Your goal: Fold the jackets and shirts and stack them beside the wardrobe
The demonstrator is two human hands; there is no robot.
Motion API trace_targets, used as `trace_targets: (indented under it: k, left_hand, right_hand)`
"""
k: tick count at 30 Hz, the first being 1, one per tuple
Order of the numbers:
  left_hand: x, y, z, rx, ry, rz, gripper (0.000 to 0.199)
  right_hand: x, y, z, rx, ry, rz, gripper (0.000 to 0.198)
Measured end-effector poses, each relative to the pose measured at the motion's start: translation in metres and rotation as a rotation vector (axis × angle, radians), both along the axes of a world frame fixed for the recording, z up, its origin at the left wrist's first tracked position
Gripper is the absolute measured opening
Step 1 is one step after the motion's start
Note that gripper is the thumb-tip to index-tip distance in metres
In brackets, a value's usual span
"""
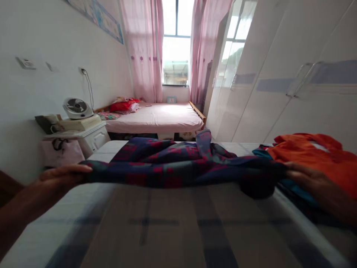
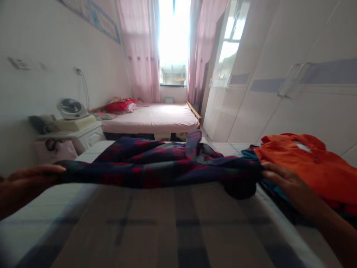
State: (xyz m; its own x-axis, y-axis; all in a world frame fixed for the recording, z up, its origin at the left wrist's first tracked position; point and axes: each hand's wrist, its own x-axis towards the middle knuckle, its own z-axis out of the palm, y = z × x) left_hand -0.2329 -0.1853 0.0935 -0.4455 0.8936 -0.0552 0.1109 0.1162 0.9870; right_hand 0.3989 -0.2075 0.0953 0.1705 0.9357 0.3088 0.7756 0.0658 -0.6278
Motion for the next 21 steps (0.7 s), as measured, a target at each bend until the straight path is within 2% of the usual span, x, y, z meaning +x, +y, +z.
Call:
trace_targets:
  k: [1,3,4,6,11,13,15,18,20,21]
  left_hand:
    - [-0.005,-0.017,-0.023,-0.108,0.048,-0.090,0.021]
    - [-0.015,-0.043,-0.061,-0.253,0.126,-0.164,0.023]
    - [-0.020,-0.053,-0.074,-0.313,0.147,-0.201,0.024]
    - [-0.025,-0.062,-0.085,-0.357,0.196,-0.260,0.027]
    - [-0.004,-0.056,-0.071,-0.309,0.258,-0.314,0.041]
    - [0.009,-0.051,-0.067,-0.257,0.227,-0.321,0.043]
    - [0.016,-0.046,-0.064,-0.175,0.195,-0.302,0.041]
    - [0.015,-0.046,-0.057,-0.018,0.078,-0.188,0.036]
    - [0.011,-0.051,-0.051,0.037,0.013,-0.127,0.035]
    - [0.009,-0.054,-0.049,0.013,0.024,-0.130,0.036]
  right_hand:
    - [0.004,-0.017,-0.023,-0.121,0.053,0.017,0.031]
    - [0.009,-0.042,-0.057,-0.309,0.107,0.016,0.034]
    - [0.011,-0.050,-0.066,-0.380,0.116,0.016,0.036]
    - [0.010,-0.058,-0.073,-0.453,0.088,0.042,0.041]
    - [-0.027,-0.038,-0.059,-0.440,-0.113,0.109,0.045]
    - [-0.048,-0.027,-0.055,-0.403,-0.196,0.086,0.042]
    - [-0.061,-0.023,-0.048,-0.332,-0.179,0.084,0.039]
    - [-0.055,-0.037,-0.033,-0.206,0.027,0.060,0.044]
    - [-0.034,-0.056,-0.026,-0.150,0.131,-0.057,0.052]
    - [-0.021,-0.067,-0.027,-0.152,0.162,-0.113,0.055]
